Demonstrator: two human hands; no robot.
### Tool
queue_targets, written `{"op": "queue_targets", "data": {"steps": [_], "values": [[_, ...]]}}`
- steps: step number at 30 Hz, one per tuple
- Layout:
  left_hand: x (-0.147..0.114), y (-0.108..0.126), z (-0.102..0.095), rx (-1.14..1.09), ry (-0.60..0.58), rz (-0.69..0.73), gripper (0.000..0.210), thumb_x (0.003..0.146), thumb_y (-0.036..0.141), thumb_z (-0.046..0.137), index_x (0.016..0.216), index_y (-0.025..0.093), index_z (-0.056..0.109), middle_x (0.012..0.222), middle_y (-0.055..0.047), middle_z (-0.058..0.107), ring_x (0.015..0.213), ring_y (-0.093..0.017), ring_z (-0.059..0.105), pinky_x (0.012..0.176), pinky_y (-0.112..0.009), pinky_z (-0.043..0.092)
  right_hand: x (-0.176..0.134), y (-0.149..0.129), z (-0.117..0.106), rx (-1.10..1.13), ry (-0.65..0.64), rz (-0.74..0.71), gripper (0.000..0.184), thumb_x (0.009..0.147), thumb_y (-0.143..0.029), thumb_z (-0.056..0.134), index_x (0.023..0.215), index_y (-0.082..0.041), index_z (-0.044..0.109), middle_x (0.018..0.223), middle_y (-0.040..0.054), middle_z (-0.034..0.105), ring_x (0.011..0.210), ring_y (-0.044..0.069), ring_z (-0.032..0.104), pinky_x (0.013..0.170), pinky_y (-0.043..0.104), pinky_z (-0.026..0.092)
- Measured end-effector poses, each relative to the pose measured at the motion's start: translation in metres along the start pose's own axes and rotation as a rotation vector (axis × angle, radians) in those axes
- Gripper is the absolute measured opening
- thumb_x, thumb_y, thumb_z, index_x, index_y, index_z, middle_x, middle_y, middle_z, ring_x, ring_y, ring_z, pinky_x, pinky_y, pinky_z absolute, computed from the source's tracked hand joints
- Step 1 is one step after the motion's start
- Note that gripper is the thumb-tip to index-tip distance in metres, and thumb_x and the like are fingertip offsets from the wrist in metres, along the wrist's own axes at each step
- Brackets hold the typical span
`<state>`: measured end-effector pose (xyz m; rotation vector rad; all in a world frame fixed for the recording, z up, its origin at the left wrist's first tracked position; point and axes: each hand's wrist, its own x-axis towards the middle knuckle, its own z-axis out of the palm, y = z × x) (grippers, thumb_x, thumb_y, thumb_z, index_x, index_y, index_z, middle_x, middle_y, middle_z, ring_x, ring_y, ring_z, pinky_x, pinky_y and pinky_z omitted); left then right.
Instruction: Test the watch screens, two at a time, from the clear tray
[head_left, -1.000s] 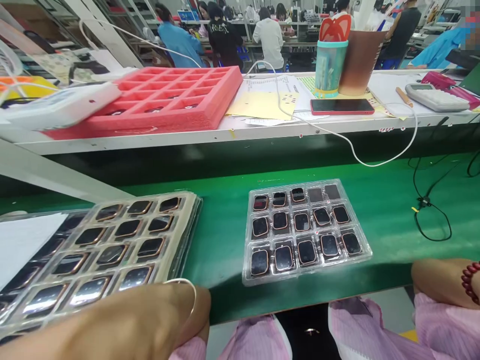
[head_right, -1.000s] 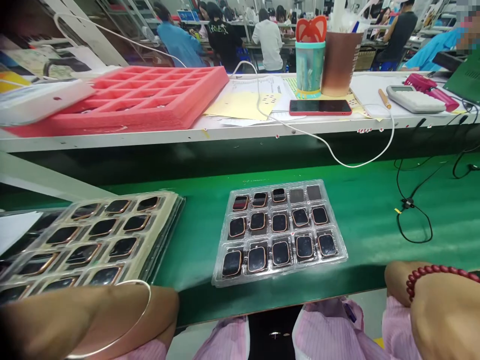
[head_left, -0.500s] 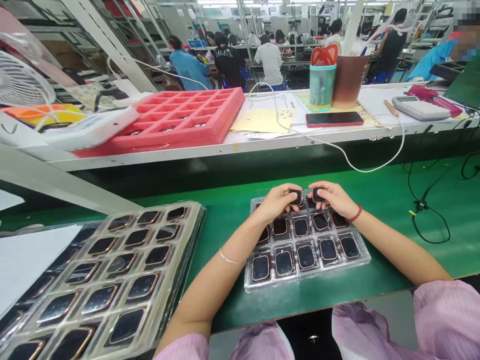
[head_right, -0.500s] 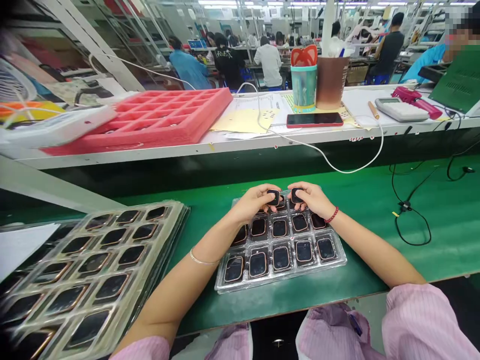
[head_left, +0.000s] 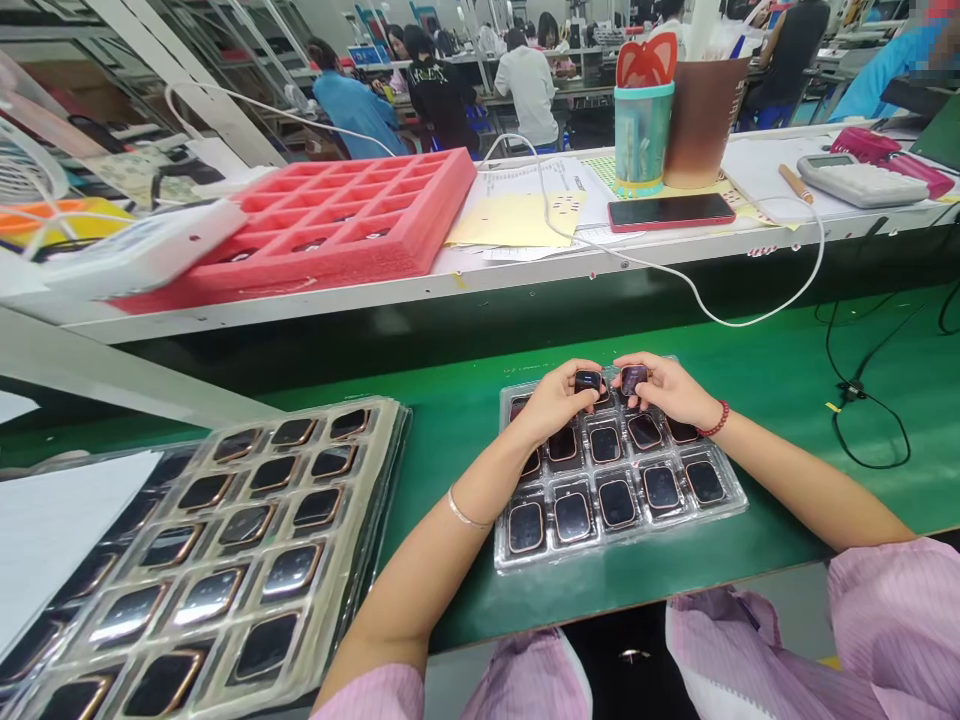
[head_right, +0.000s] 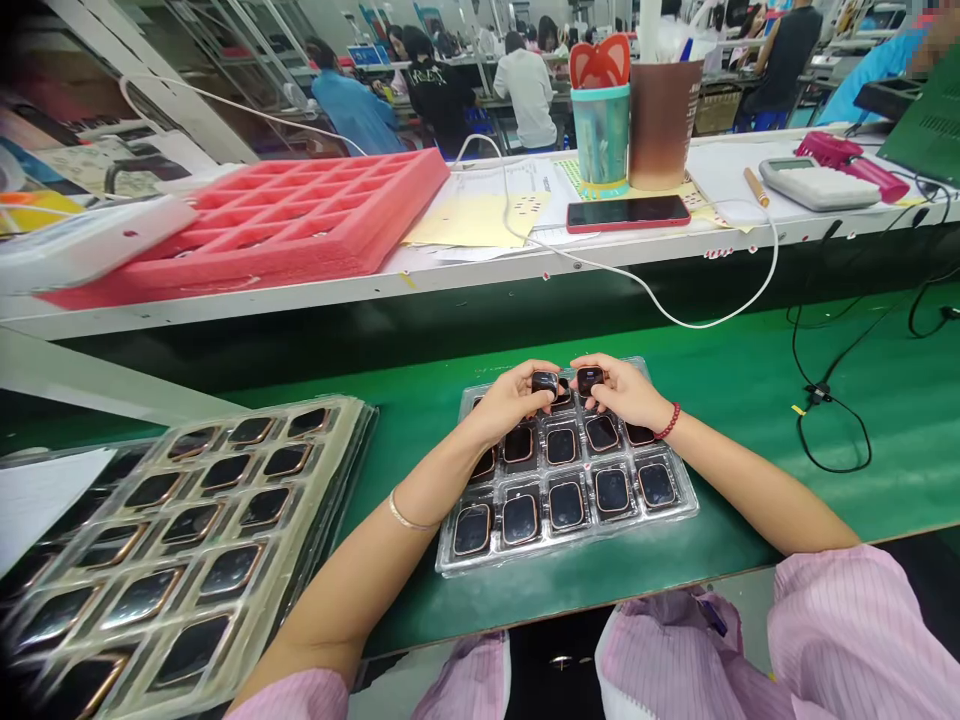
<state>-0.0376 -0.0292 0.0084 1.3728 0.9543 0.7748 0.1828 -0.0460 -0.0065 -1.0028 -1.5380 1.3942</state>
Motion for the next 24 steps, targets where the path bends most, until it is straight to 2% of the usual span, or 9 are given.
{"op": "queue_targets", "data": {"steps": [7, 10, 14, 20, 24], "values": [[-0.001, 0.000, 0.001, -0.039, 0.047, 0.066, 0.037, 0.072, 0.016, 0.068, 0.109, 0.013, 0.061, 0.089, -0.004, 0.071, 0.067, -0.010, 0.060, 0.061, -0.023, 0.047, -0.002, 0.002, -0.001, -0.011, -0.020, -0.018, 0.046, 0.078, -0.011, 0.060, 0.124, -0.018, 0.061, 0.109, 0.0084, 0.073, 0.068, 0.011, 0.069, 0.055, 0.021, 0.057], [-0.002, 0.000, -0.001, -0.091, 0.023, 0.036, 0.048, 0.076, 0.020, 0.070, 0.123, 0.013, 0.061, 0.097, -0.007, 0.071, 0.069, -0.011, 0.063, 0.055, -0.021, 0.044, -0.001, 0.002, -0.004, 0.038, -0.023, -0.018, 0.053, 0.082, -0.015, 0.063, 0.134, -0.020, 0.058, 0.120, 0.0103, 0.071, 0.075, 0.013, 0.070, 0.056, 0.022, 0.059], [0.000, -0.005, -0.004, -0.245, -0.044, -0.021, 0.060, 0.083, 0.033, 0.071, 0.140, 0.019, 0.057, 0.113, -0.011, 0.070, 0.085, -0.018, 0.070, 0.057, -0.021, 0.048, 0.000, 0.004, -0.008, 0.149, -0.025, -0.016, 0.058, 0.088, -0.027, 0.066, 0.145, -0.026, 0.053, 0.132, 0.0101, 0.066, 0.083, 0.015, 0.069, 0.060, 0.024, 0.062], [0.001, -0.008, -0.007, -0.304, -0.068, -0.008, 0.070, 0.079, 0.038, 0.080, 0.143, 0.022, 0.058, 0.119, -0.012, 0.071, 0.077, -0.014, 0.069, 0.058, -0.021, 0.050, 0.001, 0.007, -0.012, 0.144, -0.044, -0.054, 0.061, 0.085, -0.038, 0.076, 0.142, -0.026, 0.057, 0.113, 0.0071, 0.069, 0.072, 0.012, 0.064, 0.057, 0.023, 0.059], [0.000, -0.006, -0.007, -0.354, -0.113, -0.053, 0.066, 0.084, 0.036, 0.076, 0.145, 0.021, 0.056, 0.130, -0.015, 0.068, 0.086, -0.017, 0.072, 0.060, -0.022, 0.053, 0.001, 0.007, -0.013, 0.130, -0.030, -0.012, 0.054, 0.084, -0.040, 0.078, 0.133, -0.021, 0.063, 0.092, 0.0032, 0.067, 0.066, 0.012, 0.063, 0.061, 0.026, 0.059]]}}
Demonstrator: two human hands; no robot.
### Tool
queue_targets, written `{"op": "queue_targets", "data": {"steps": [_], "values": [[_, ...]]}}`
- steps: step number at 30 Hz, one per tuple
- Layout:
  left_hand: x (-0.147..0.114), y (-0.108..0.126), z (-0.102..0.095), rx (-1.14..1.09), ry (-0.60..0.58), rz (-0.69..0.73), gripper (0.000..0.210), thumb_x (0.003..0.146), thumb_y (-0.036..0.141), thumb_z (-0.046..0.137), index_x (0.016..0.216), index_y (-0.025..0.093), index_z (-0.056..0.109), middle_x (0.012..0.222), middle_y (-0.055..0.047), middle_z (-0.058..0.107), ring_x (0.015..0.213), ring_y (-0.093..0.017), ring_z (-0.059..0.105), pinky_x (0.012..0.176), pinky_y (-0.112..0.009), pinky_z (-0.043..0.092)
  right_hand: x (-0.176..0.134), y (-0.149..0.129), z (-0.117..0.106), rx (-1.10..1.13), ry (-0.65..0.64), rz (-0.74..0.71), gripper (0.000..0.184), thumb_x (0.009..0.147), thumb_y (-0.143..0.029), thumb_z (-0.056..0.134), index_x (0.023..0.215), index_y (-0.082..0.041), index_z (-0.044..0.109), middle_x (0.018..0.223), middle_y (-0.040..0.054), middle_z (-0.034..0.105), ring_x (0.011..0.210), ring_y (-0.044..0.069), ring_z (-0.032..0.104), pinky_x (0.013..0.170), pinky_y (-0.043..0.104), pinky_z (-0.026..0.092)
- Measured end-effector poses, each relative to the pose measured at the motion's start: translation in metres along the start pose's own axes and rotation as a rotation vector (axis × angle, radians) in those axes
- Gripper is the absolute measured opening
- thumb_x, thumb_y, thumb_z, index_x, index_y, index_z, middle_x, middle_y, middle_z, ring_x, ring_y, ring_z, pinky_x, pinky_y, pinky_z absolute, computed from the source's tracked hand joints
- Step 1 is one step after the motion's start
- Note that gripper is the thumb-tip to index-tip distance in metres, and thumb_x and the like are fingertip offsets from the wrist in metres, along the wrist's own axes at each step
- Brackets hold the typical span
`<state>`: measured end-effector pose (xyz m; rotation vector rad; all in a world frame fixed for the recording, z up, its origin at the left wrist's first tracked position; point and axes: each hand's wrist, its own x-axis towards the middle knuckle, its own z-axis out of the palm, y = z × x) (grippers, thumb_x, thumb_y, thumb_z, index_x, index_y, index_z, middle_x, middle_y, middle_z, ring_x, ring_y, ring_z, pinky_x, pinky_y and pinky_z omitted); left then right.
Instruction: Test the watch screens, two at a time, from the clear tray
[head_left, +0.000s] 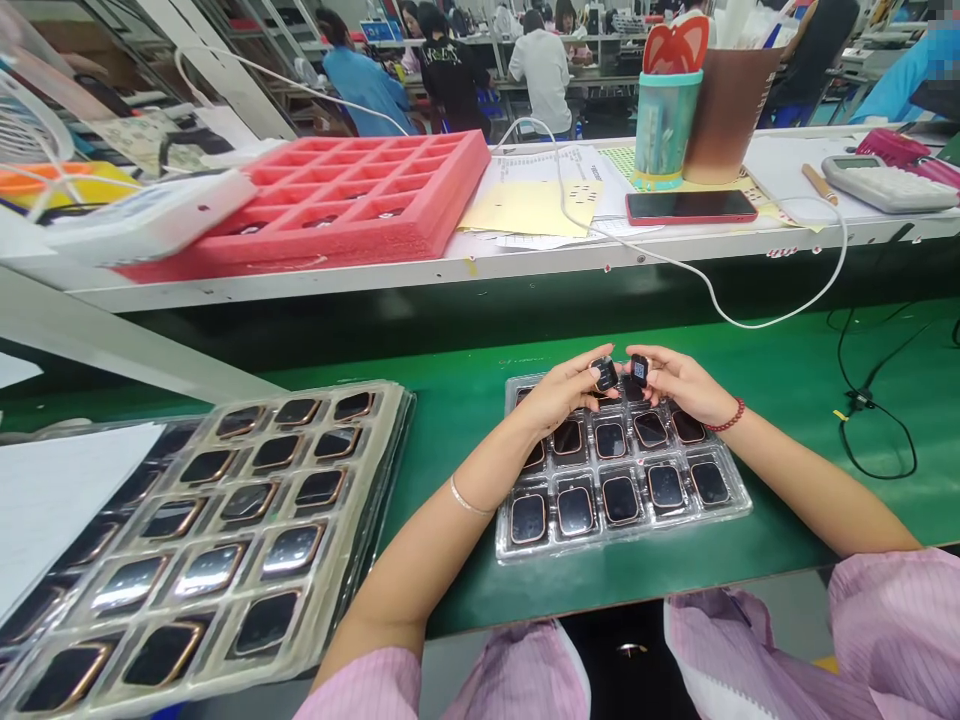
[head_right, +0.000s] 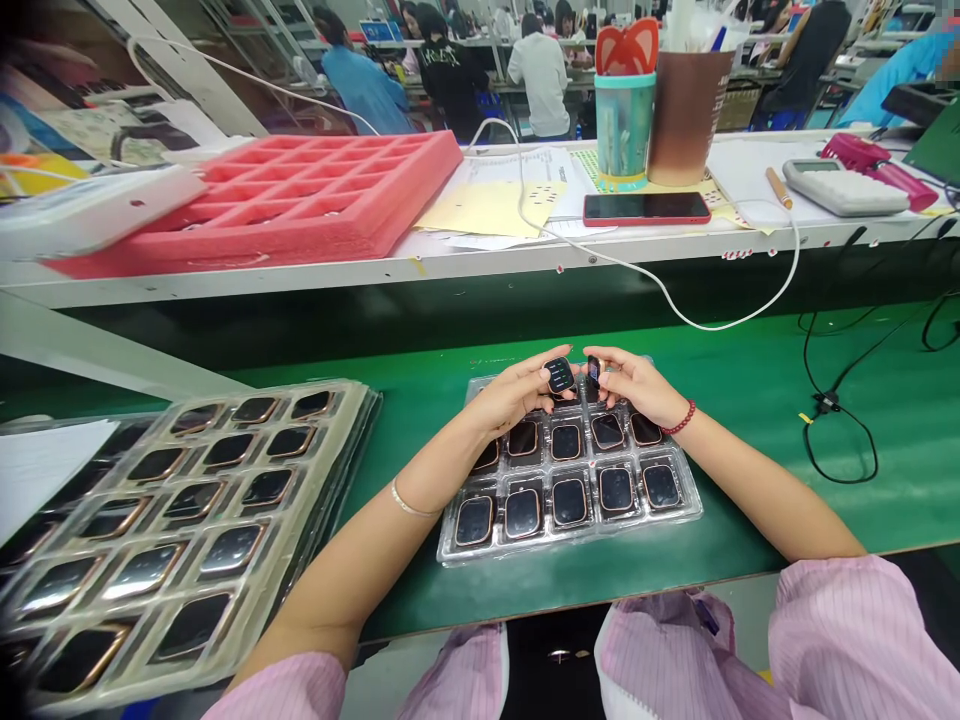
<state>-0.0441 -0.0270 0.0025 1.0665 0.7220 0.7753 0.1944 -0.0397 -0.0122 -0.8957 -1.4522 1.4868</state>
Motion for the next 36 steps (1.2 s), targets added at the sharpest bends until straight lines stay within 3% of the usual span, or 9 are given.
{"op": "queue_targets", "data": {"steps": [5, 22, 25, 30, 36], "values": [[0.000, 0.000, 0.000, -0.018, -0.018, 0.023, 0.062, 0.084, 0.029, 0.077, 0.143, 0.020, 0.058, 0.128, -0.015, 0.071, 0.084, -0.016, 0.074, 0.059, -0.020, 0.053, 0.000, 0.000, 0.000, 0.005, 0.020, 0.010, 0.053, 0.080, -0.041, 0.081, 0.127, -0.021, 0.065, 0.085, 0.0008, 0.065, 0.063, 0.012, 0.061, 0.062, 0.027, 0.058], [0.003, 0.003, -0.004, -0.153, -0.113, -0.010, 0.053, 0.085, 0.033, 0.075, 0.135, 0.017, 0.063, 0.130, -0.018, 0.069, 0.085, -0.016, 0.073, 0.061, -0.020, 0.051, -0.003, -0.006, -0.001, -0.055, 0.038, 0.030, 0.055, 0.080, -0.044, 0.080, 0.128, -0.021, 0.065, 0.078, 0.0001, 0.065, 0.062, 0.014, 0.060, 0.062, 0.029, 0.056], [0.003, 0.005, -0.004, -0.171, -0.112, -0.002, 0.057, 0.084, 0.033, 0.076, 0.138, 0.018, 0.062, 0.122, -0.015, 0.073, 0.080, -0.014, 0.072, 0.062, -0.021, 0.049, -0.003, -0.006, -0.001, -0.051, 0.049, 0.040, 0.055, 0.080, -0.043, 0.081, 0.128, -0.022, 0.066, 0.082, 0.0012, 0.067, 0.063, 0.014, 0.060, 0.063, 0.029, 0.056], [0.004, 0.004, -0.005, -0.159, -0.068, 0.029, 0.064, 0.078, 0.033, 0.082, 0.137, 0.020, 0.063, 0.093, -0.007, 0.075, 0.069, -0.011, 0.069, 0.056, -0.019, 0.043, -0.004, -0.006, -0.001, -0.039, 0.051, 0.033, 0.051, 0.079, -0.040, 0.082, 0.125, -0.023, 0.068, 0.106, 0.0059, 0.072, 0.064, 0.011, 0.058, 0.063, 0.027, 0.054], [0.011, -0.001, -0.008, -0.116, -0.006, -0.016, 0.057, 0.077, 0.028, 0.083, 0.130, 0.013, 0.065, 0.073, -0.002, 0.070, 0.059, -0.009, 0.063, 0.055, -0.021, 0.040, -0.005, -0.008, -0.001, -0.070, 0.028, 0.018, 0.049, 0.080, -0.039, 0.081, 0.124, -0.023, 0.068, 0.114, 0.0075, 0.073, 0.062, 0.010, 0.053, 0.057, 0.026, 0.047]]}}
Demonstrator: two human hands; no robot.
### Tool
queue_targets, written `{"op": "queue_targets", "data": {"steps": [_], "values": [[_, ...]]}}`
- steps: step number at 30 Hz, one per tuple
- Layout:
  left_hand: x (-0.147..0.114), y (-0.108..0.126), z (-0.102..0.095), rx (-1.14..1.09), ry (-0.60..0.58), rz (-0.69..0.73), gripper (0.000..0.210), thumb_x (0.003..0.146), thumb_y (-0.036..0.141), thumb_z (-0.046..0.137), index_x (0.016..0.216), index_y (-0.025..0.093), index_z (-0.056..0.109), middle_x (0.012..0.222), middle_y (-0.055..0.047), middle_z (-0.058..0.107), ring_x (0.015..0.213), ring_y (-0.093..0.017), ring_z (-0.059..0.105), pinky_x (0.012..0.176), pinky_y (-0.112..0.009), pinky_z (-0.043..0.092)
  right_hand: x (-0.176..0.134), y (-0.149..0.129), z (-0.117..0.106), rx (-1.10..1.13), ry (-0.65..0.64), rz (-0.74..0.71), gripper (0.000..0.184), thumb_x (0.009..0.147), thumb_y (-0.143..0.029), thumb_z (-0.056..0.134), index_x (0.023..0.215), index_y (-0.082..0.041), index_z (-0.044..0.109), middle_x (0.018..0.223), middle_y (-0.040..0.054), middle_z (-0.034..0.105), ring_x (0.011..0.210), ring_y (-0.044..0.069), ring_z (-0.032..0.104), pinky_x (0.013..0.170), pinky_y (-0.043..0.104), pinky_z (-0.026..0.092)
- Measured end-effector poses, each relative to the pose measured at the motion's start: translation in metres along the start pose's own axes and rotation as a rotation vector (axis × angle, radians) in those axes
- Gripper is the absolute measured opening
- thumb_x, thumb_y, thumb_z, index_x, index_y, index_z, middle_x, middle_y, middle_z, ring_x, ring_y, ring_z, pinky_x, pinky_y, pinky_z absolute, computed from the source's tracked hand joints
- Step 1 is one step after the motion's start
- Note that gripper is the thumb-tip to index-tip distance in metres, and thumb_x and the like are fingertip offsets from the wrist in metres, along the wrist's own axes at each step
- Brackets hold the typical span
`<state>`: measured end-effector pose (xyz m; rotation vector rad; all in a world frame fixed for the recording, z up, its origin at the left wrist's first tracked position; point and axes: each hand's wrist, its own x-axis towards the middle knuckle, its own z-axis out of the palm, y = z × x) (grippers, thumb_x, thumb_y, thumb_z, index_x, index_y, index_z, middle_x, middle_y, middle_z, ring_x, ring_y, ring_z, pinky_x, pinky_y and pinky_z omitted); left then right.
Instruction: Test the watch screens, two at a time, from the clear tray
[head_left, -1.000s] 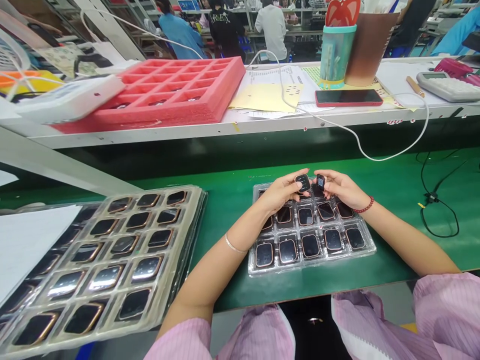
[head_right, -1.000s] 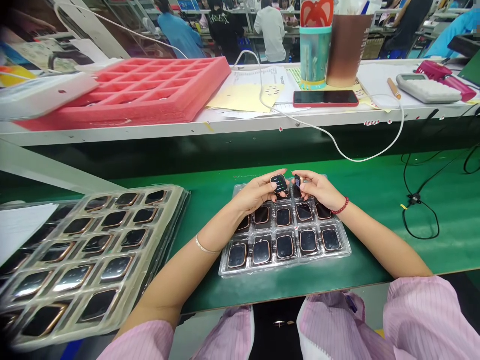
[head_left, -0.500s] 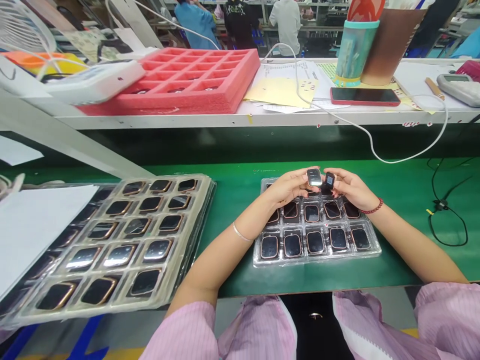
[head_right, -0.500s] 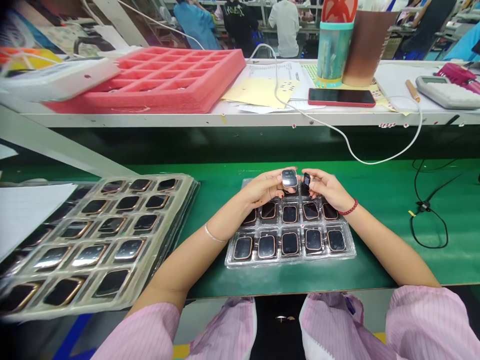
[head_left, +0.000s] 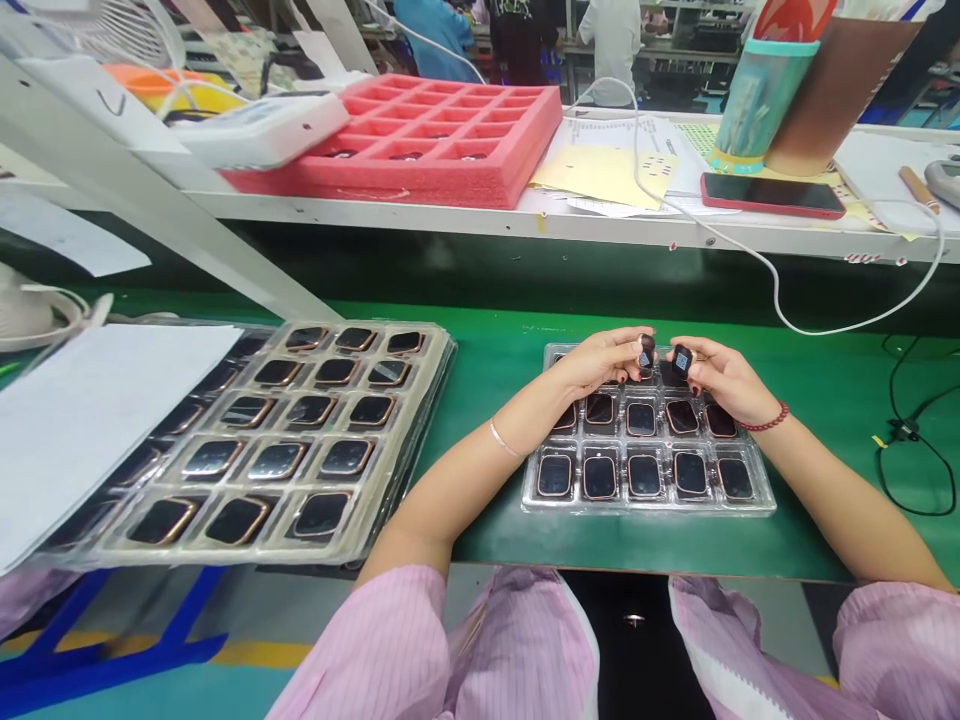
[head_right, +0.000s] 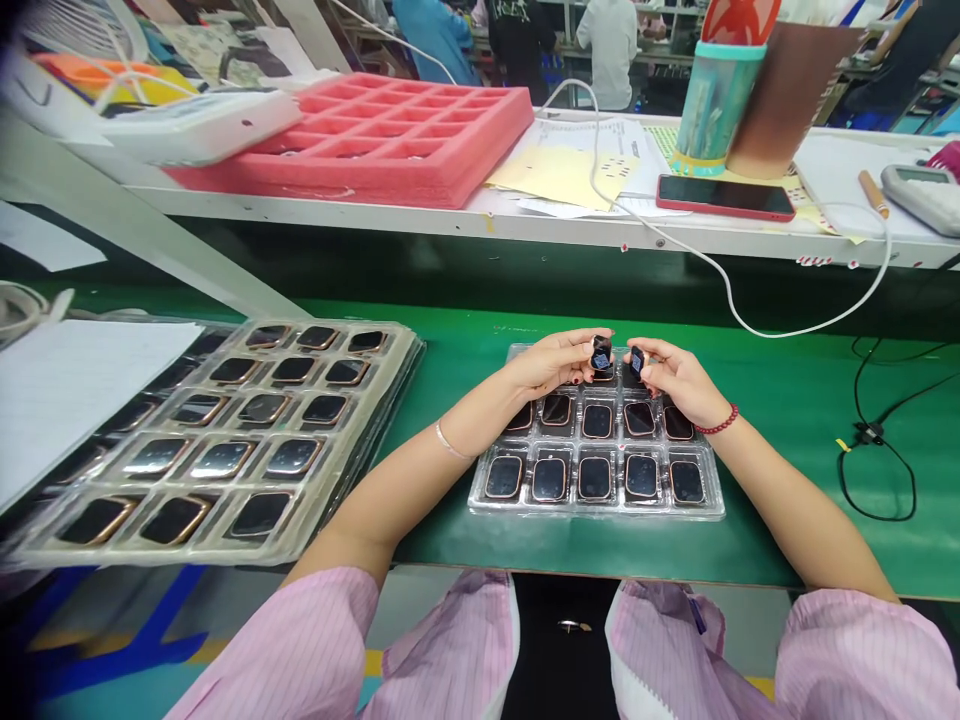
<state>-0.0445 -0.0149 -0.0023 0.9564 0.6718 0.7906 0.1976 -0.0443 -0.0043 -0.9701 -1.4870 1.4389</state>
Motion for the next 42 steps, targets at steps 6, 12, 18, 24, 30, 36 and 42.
{"op": "queue_targets", "data": {"steps": [6, 12, 18, 24, 30, 36, 42], "values": [[0.007, -0.003, -0.006, -0.084, -0.009, -0.012, 0.052, 0.072, 0.031, 0.087, 0.116, 0.011, 0.068, 0.077, -0.002, 0.070, 0.054, -0.006, 0.055, 0.056, -0.022, 0.038, 0.003, 0.004, -0.003, -0.033, -0.003, -0.011, 0.049, 0.080, -0.040, 0.080, 0.125, -0.023, 0.067, 0.116, 0.0083, 0.073, 0.062, 0.010, 0.052, 0.056, 0.026, 0.046], [0.007, -0.004, -0.006, -0.038, 0.019, -0.017, 0.059, 0.065, 0.035, 0.090, 0.115, 0.011, 0.069, 0.077, -0.002, 0.070, 0.051, -0.005, 0.052, 0.052, -0.021, 0.034, 0.008, 0.011, -0.003, -0.040, 0.010, -0.035, 0.052, 0.078, -0.042, 0.080, 0.124, -0.022, 0.067, 0.110, 0.0076, 0.074, 0.056, 0.009, 0.049, 0.051, 0.024, 0.044], [0.002, -0.001, -0.005, 0.045, 0.053, -0.007, 0.064, 0.065, 0.038, 0.090, 0.117, 0.011, 0.068, 0.076, -0.002, 0.069, 0.051, -0.005, 0.050, 0.052, -0.021, 0.035, 0.012, 0.013, 0.001, -0.024, 0.008, -0.041, 0.052, 0.076, -0.040, 0.080, 0.123, -0.019, 0.067, 0.086, 0.0023, 0.070, 0.052, 0.008, 0.049, 0.048, 0.023, 0.045], [0.002, -0.003, -0.008, 0.083, 0.042, -0.030, 0.069, 0.061, 0.043, 0.092, 0.117, 0.011, 0.068, 0.071, 0.001, 0.065, 0.053, -0.006, 0.053, 0.055, -0.020, 0.040, 0.015, 0.015, 0.002, 0.029, -0.014, -0.046, 0.052, 0.077, -0.038, 0.079, 0.124, -0.018, 0.066, 0.096, 0.0043, 0.070, 0.053, 0.007, 0.049, 0.047, 0.021, 0.045], [-0.002, -0.003, -0.005, 0.083, 0.052, -0.051, 0.068, 0.059, 0.041, 0.093, 0.115, 0.011, 0.069, 0.077, -0.001, 0.069, 0.053, -0.005, 0.055, 0.055, -0.020, 0.041, 0.013, 0.015, 0.003, 0.035, -0.017, -0.028, 0.050, 0.079, -0.034, 0.079, 0.124, -0.017, 0.067, 0.107, 0.0067, 0.071, 0.054, 0.006, 0.051, 0.049, 0.021, 0.048], [-0.004, -0.001, -0.001, 0.127, 0.060, -0.061, 0.059, 0.072, 0.034, 0.085, 0.122, 0.009, 0.066, 0.070, -0.002, 0.067, 0.058, -0.011, 0.063, 0.054, -0.020, 0.043, 0.010, 0.013, 0.004, 0.068, -0.035, -0.008, 0.049, 0.082, -0.031, 0.077, 0.127, -0.017, 0.065, 0.097, 0.0048, 0.072, 0.058, 0.009, 0.062, 0.054, 0.023, 0.056], [-0.008, 0.002, 0.013, 0.269, 0.158, -0.029, 0.047, 0.078, 0.015, 0.068, 0.125, 0.014, 0.061, 0.094, -0.006, 0.071, 0.072, -0.015, 0.071, 0.051, -0.020, 0.046, 0.008, 0.009, 0.004, 0.044, -0.013, 0.056, 0.051, 0.085, -0.023, 0.069, 0.135, -0.021, 0.060, 0.120, 0.0100, 0.072, 0.082, 0.017, 0.075, 0.067, 0.028, 0.064]]}}
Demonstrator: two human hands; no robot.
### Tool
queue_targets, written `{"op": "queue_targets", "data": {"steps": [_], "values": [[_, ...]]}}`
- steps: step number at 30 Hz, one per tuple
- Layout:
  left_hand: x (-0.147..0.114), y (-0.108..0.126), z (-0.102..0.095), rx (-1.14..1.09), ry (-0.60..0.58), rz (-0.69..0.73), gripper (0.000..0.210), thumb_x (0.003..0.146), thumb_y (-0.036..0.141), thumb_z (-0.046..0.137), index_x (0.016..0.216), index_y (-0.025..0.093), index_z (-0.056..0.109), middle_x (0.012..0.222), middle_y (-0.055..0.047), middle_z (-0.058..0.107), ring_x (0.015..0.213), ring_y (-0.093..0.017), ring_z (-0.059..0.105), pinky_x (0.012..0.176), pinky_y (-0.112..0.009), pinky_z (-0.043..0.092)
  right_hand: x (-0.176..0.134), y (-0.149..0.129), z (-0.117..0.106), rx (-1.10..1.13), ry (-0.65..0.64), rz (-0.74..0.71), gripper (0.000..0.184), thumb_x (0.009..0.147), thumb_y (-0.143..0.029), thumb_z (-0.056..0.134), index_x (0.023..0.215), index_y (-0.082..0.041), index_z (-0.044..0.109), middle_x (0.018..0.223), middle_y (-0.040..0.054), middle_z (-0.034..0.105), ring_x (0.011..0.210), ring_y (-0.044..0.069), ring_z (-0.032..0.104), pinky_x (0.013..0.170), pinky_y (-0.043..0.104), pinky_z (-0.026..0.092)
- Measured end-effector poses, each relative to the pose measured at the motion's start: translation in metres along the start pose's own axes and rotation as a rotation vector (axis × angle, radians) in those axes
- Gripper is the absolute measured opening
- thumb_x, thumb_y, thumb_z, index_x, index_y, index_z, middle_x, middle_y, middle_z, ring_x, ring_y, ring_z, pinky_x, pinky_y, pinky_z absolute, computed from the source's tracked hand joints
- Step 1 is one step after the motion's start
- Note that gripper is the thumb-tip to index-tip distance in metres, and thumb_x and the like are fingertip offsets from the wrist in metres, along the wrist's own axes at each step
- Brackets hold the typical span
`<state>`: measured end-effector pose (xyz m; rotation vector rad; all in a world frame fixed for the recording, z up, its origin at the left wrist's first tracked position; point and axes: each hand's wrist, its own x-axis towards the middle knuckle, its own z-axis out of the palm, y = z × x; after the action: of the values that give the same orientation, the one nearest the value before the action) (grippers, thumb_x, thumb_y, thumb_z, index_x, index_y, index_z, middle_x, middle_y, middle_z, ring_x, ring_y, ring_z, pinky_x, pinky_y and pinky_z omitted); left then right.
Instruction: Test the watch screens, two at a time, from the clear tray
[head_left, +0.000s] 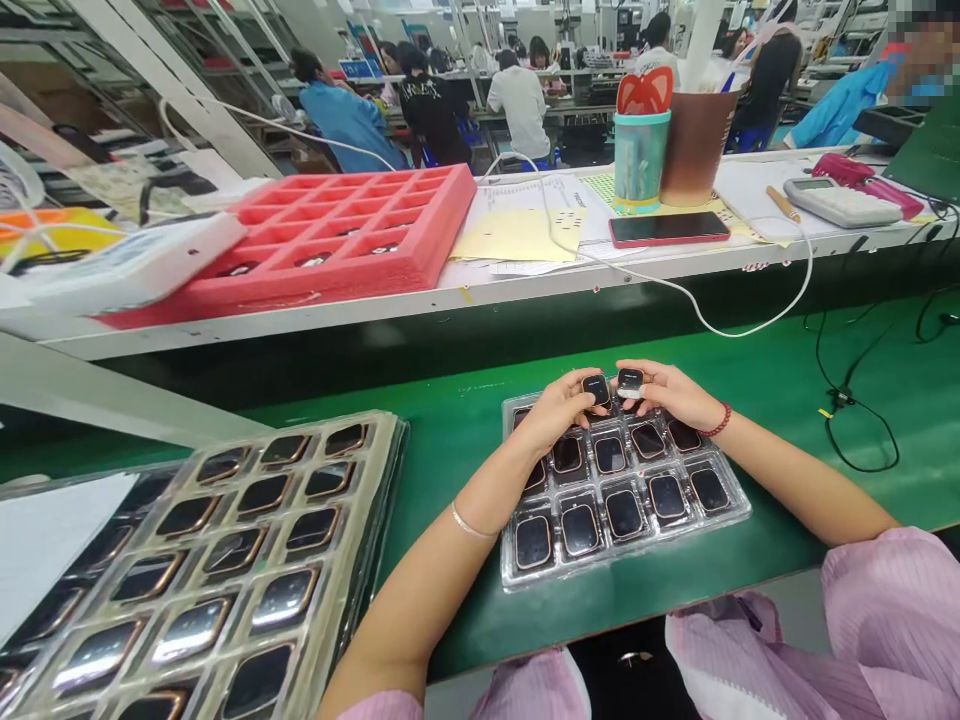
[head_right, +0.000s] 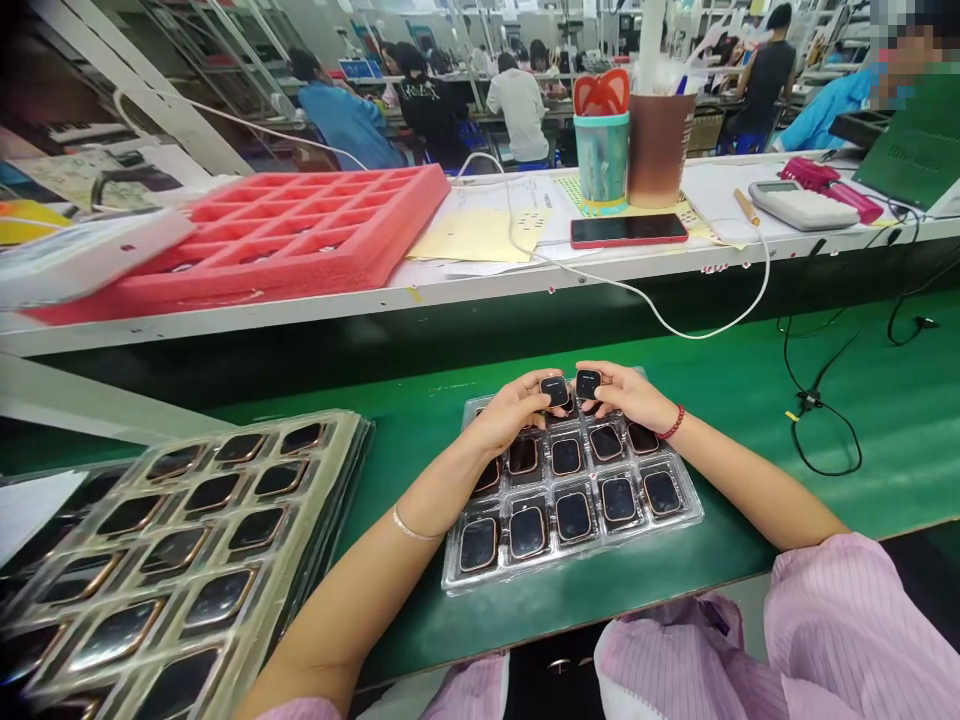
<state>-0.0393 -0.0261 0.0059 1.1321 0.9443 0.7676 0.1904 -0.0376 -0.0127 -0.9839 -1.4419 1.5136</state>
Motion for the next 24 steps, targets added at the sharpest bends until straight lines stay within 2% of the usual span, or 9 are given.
{"op": "queue_targets", "data": {"steps": [5, 9, 11, 14, 17, 20, 22, 24], "values": [[-0.003, 0.003, 0.004, 0.140, 0.000, 0.065, 0.039, 0.077, 0.013, 0.065, 0.117, 0.013, 0.062, 0.089, -0.004, 0.070, 0.056, -0.008, 0.061, 0.044, -0.017, 0.037, -0.004, -0.004, 0.002, -0.079, -0.039, -0.035, 0.044, 0.083, -0.017, 0.067, 0.127, -0.018, 0.063, 0.105, 0.0073, 0.076, 0.072, 0.014, 0.072, 0.066, 0.027, 0.062], [-0.002, 0.002, 0.001, 0.159, -0.004, 0.096, 0.046, 0.077, 0.017, 0.067, 0.123, 0.014, 0.060, 0.089, -0.005, 0.071, 0.061, -0.011, 0.065, 0.046, -0.018, 0.040, -0.003, -0.006, 0.004, -0.042, -0.038, -0.036, 0.047, 0.082, -0.023, 0.071, 0.128, -0.019, 0.061, 0.106, 0.0076, 0.076, 0.074, 0.014, 0.072, 0.064, 0.026, 0.060], [-0.002, 0.003, -0.002, 0.137, -0.010, 0.096, 0.042, 0.079, 0.022, 0.067, 0.120, 0.014, 0.061, 0.091, -0.007, 0.072, 0.063, -0.013, 0.067, 0.047, -0.019, 0.041, -0.001, -0.006, 0.002, -0.004, 0.006, -0.023, 0.044, 0.083, -0.034, 0.073, 0.123, -0.019, 0.060, 0.102, 0.0078, 0.076, 0.071, 0.014, 0.071, 0.062, 0.027, 0.059], [0.003, 0.008, 0.000, 0.178, -0.012, 0.105, 0.027, 0.082, 0.026, 0.064, 0.106, 0.014, 0.064, 0.087, -0.008, 0.073, 0.064, -0.015, 0.069, 0.050, -0.021, 0.042, 0.001, -0.007, -0.009, -0.022, 0.144, -0.041, 0.038, 0.083, -0.046, 0.073, 0.107, -0.020, 0.060, 0.089, 0.0063, 0.076, 0.068, 0.016, 0.070, 0.062, 0.028, 0.058], [0.015, 0.016, 0.018, 0.405, 0.009, 0.238, 0.013, 0.082, 0.022, 0.064, 0.092, 0.017, 0.069, 0.083, -0.006, 0.073, 0.066, -0.016, 0.065, 0.058, -0.025, 0.046, 0.000, -0.007, -0.026, -0.195, 0.286, -0.123, 0.030, 0.083, -0.046, 0.070, 0.096, -0.020, 0.061, 0.081, 0.0053, 0.074, 0.075, 0.019, 0.070, 0.069, 0.032, 0.056], [0.031, 0.019, 0.048, 0.789, 0.061, 0.397, 0.012, 0.081, 0.016, 0.062, 0.086, 0.019, 0.072, 0.085, -0.005, 0.074, 0.075, -0.019, 0.063, 0.070, -0.029, 0.047, -0.004, -0.004, -0.039, -0.515, 0.368, -0.192, 0.022, 0.087, -0.041, 0.062, 0.088, -0.019, 0.065, 0.084, 0.0068, 0.073, 0.082, 0.021, 0.069, 0.079, 0.038, 0.055], [0.041, 0.016, 0.064, 0.970, 0.104, 0.403, 0.013, 0.082, 0.015, 0.060, 0.081, 0.019, 0.073, 0.083, -0.008, 0.071, 0.080, -0.022, 0.063, 0.075, -0.032, 0.047, -0.007, -0.002, -0.041, -0.681, 0.399, -0.219, 0.018, 0.086, -0.037, 0.062, 0.082, -0.019, 0.068, 0.090, 0.0081, 0.072, 0.091, 0.024, 0.066, 0.091, 0.045, 0.051], [0.045, 0.011, 0.074, 1.038, 0.124, 0.404, 0.014, 0.083, 0.014, 0.059, 0.075, 0.017, 0.071, 0.085, -0.011, 0.069, 0.087, -0.026, 0.062, 0.078, -0.035, 0.047, -0.012, 0.000, -0.041, -0.769, 0.413, -0.229, 0.014, 0.083, -0.031, 0.066, 0.078, -0.019, 0.070, 0.098, 0.0101, 0.071, 0.104, 0.028, 0.062, 0.102, 0.051, 0.043]]}}
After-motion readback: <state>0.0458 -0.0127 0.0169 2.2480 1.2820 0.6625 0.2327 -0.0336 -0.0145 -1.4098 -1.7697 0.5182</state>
